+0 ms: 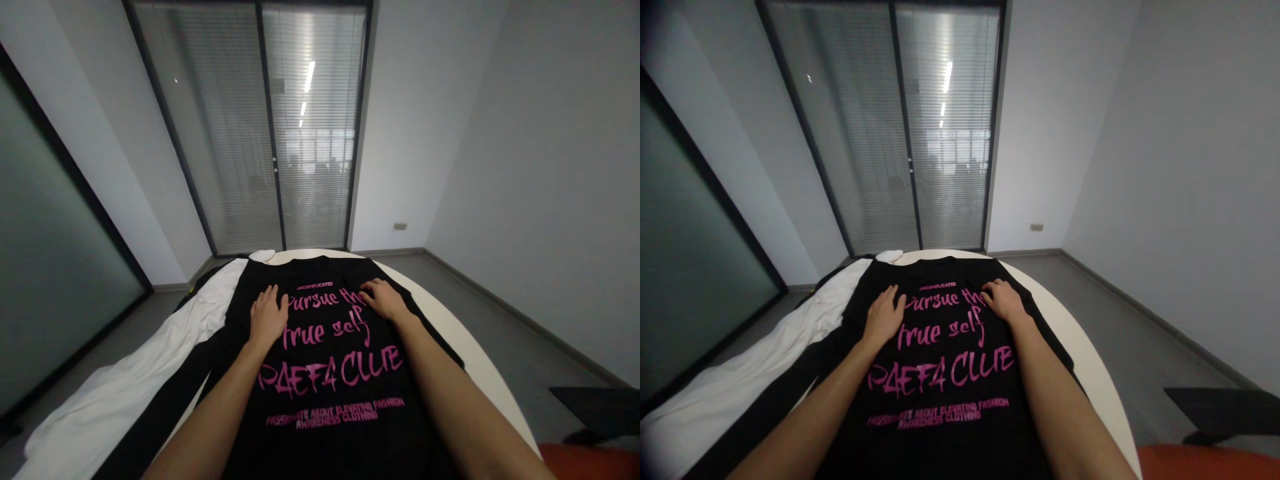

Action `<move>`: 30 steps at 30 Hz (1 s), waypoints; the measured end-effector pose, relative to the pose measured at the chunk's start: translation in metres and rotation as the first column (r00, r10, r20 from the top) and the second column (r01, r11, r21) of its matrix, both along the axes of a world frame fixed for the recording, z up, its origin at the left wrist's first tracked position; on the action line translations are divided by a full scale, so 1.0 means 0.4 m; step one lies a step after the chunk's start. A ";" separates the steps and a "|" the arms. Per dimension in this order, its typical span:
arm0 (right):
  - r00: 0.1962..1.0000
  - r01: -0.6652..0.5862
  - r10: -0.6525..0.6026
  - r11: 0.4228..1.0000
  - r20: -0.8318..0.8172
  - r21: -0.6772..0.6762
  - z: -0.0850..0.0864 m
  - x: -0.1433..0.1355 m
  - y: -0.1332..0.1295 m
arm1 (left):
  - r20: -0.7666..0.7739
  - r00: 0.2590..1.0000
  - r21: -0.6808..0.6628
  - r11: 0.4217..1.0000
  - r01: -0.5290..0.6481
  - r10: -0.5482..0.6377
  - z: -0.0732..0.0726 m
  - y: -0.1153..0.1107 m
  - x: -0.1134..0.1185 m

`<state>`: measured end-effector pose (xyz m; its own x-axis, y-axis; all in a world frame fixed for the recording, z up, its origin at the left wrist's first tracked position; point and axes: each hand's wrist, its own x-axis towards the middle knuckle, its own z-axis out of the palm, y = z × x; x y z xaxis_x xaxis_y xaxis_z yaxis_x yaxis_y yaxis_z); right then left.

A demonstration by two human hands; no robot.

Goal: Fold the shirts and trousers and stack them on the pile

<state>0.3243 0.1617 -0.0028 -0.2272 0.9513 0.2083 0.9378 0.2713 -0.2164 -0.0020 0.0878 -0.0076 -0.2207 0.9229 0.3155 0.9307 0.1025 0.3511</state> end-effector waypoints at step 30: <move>0.989 0.144 -0.141 0.982 0.035 -0.124 -0.033 -0.047 0.005 | 0.014 1.000 0.210 0.978 -0.022 0.020 0.010 0.039 -0.193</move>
